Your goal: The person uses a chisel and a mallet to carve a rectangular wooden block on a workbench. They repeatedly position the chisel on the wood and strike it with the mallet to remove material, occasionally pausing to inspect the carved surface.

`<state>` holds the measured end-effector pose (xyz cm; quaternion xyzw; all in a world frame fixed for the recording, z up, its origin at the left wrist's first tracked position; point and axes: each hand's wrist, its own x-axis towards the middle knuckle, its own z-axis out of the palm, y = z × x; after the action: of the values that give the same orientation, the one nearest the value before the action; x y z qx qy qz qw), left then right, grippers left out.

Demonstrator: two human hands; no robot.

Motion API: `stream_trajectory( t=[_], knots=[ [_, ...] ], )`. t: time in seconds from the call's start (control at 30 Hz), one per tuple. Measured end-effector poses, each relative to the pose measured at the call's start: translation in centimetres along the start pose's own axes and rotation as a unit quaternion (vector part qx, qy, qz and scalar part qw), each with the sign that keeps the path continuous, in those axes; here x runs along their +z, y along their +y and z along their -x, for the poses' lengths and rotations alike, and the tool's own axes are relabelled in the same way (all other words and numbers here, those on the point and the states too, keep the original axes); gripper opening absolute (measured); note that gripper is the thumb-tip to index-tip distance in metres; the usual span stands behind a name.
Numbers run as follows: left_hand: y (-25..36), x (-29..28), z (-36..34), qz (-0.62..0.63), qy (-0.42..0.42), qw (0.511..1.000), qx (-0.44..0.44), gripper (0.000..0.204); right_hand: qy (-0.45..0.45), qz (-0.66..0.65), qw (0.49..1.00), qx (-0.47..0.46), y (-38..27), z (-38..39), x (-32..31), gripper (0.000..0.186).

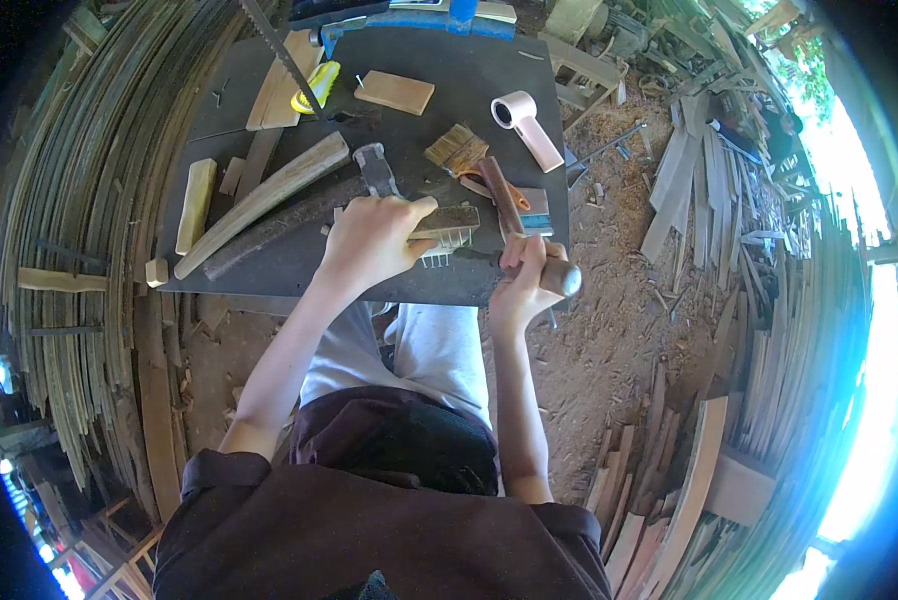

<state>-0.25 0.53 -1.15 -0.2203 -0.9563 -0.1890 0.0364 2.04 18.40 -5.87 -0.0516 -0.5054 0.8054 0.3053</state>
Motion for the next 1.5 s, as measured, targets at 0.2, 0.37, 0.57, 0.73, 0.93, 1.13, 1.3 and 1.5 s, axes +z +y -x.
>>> stream_trajectory(
  t=[0.2,0.37,0.57,0.73,0.93,1.13,1.3,1.5],
  knots=[
    [-0.2,0.3,0.1,0.006,0.014,1.000,0.002,0.035,0.014,0.003,0.999,-0.032,-0.8,0.3,-0.1,0.023],
    [-0.2,0.6,0.1,0.017,0.029,0.999,0.015,0.035,0.012,0.025,0.999,-0.030,0.8,1.2,0.1,0.019],
    [-0.1,0.2,-0.1,0.002,0.004,1.000,0.007,0.032,-0.008,0.062,0.995,-0.081,0.8,2.3,0.3,0.020],
    [0.1,-0.1,0.1,0.011,0.002,1.000,-0.006,0.032,0.001,0.090,0.992,-0.091,0.1,1.8,0.6,0.019],
    [0.0,-0.1,0.0,0.012,-0.007,1.000,0.001,0.033,-0.093,0.166,0.971,-0.143,1.3,2.7,-0.3,0.016],
    [-0.2,0.0,0.2,0.011,-0.003,1.000,-0.007,0.037,-0.060,0.076,0.982,-0.162,-3.2,2.3,0.8,0.018],
    [0.1,-0.1,0.0,0.010,-0.007,1.000,0.001,0.040,-0.102,0.075,0.972,-0.200,-4.0,2.6,1.5,0.016],
    [-0.4,-0.6,0.1,0.037,-0.013,0.999,0.028,0.044,-0.036,0.030,0.988,-0.150,-5.0,2.3,1.6,0.017]
  ],
)
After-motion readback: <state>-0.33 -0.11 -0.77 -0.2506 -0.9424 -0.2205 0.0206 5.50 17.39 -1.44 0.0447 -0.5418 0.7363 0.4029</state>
